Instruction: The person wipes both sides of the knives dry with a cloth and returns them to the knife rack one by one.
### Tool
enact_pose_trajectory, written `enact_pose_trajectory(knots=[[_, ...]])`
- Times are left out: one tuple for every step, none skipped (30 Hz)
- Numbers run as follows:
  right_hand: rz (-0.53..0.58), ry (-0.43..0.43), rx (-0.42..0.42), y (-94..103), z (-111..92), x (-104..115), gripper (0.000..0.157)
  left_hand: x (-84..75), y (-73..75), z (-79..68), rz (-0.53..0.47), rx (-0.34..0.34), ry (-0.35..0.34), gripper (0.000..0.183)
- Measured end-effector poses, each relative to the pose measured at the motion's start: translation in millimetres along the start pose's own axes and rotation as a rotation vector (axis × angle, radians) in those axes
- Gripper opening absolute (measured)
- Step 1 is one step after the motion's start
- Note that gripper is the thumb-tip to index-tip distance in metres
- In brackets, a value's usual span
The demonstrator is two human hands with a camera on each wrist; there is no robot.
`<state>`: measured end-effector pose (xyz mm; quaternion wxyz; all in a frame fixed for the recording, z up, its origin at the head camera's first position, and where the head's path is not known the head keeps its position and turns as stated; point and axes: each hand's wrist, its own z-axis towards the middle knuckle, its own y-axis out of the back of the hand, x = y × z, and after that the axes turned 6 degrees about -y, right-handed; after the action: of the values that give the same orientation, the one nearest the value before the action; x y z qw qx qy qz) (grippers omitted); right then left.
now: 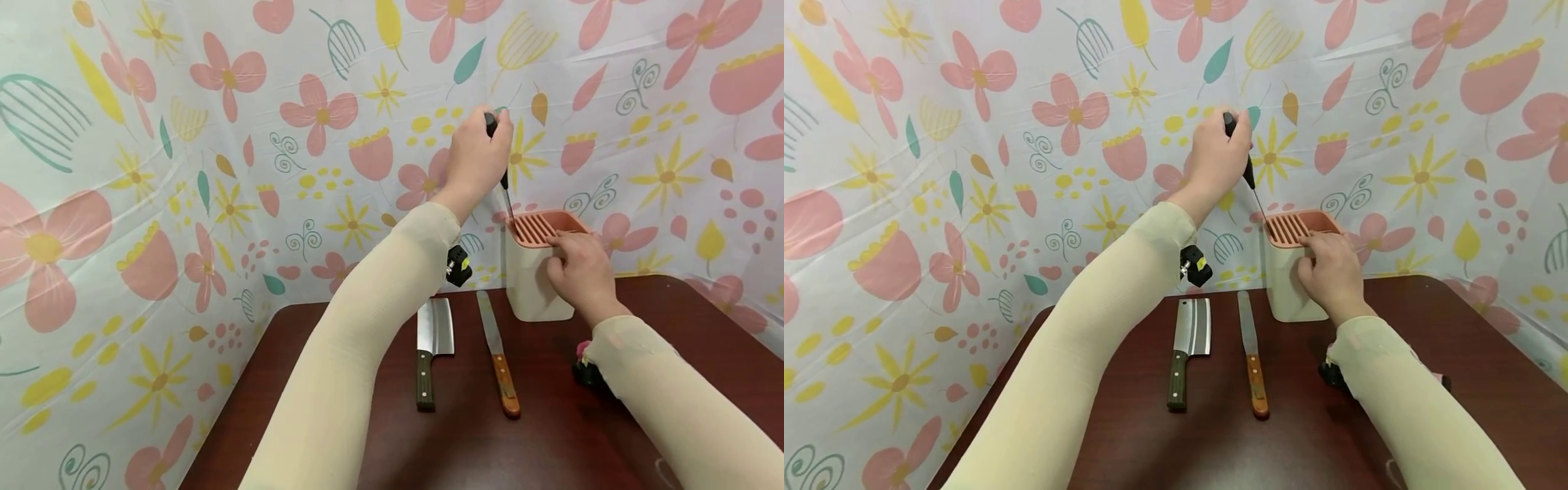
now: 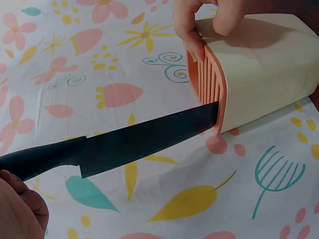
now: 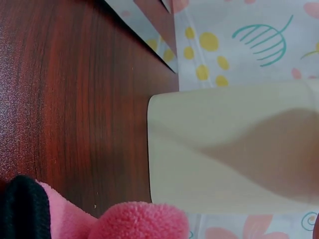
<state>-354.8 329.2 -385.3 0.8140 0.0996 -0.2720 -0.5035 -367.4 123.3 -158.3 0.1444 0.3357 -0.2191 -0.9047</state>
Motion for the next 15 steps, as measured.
enact_pose_trajectory(knots=[[0.002,0.003,-0.003,-0.2,0.2,-0.2,0.033,0.0,-2.3,0.1,0.010,0.011,0.007,0.030],[0.003,0.006,-0.006,-0.5,0.4,-0.4,0.032,0.8,-4.7,-0.1,0.018,0.019,0.014,0.030],[0.004,0.006,-0.009,-1.3,0.5,-0.6,0.032,2.6,-7.5,-0.6,0.025,0.027,0.019,0.032],[0.003,0.005,-0.011,-2.2,0.3,-0.6,0.032,4.7,-10.7,-1.5,0.031,0.034,0.031,0.032],[0.001,0.003,-0.011,-3.1,0.1,-0.5,0.032,7.6,-14.0,-2.8,0.036,0.041,0.044,0.033],[-0.002,0.001,-0.011,-3.8,-0.2,-0.4,0.031,10.8,-17.5,-4.4,0.037,0.045,0.054,0.033],[-0.003,-0.004,-0.012,-4.4,-0.7,-0.3,0.032,14.0,-20.9,-6.0,0.042,0.048,0.068,0.032],[-0.005,-0.010,-0.015,-4.8,-1.3,-0.2,0.032,17.3,-24.3,-7.6,0.044,0.048,0.079,0.032],[-0.006,-0.014,-0.017,-4.9,-1.7,-0.2,0.033,20.6,-27.7,-9.0,0.048,0.047,0.085,0.031],[-0.005,-0.018,-0.020,-4.8,-2.1,0.0,0.033,23.8,-31.1,-10.3,0.053,0.045,0.092,0.030],[-0.005,-0.020,-0.023,-4.4,-2.4,0.3,0.033,26.7,-34.3,-11.3,0.056,0.043,0.095,0.030],[-0.004,-0.024,-0.026,-3.9,-2.6,0.4,0.033,29.1,-37.3,-12.3,0.061,0.040,0.094,0.030],[-0.003,-0.030,-0.026,-3.3,-2.8,0.6,0.033,31.1,-40.2,-13.0,0.070,0.042,0.098,0.030],[-0.002,-0.032,-0.029,-2.9,-2.8,0.5,0.033,32.7,-43.2,-13.5,0.081,0.040,0.096,0.030],[-0.001,-0.034,-0.033,-2.6,-2.5,0.2,0.033,34.0,-46.1,-14.3,0.095,0.043,0.094,0.031]])
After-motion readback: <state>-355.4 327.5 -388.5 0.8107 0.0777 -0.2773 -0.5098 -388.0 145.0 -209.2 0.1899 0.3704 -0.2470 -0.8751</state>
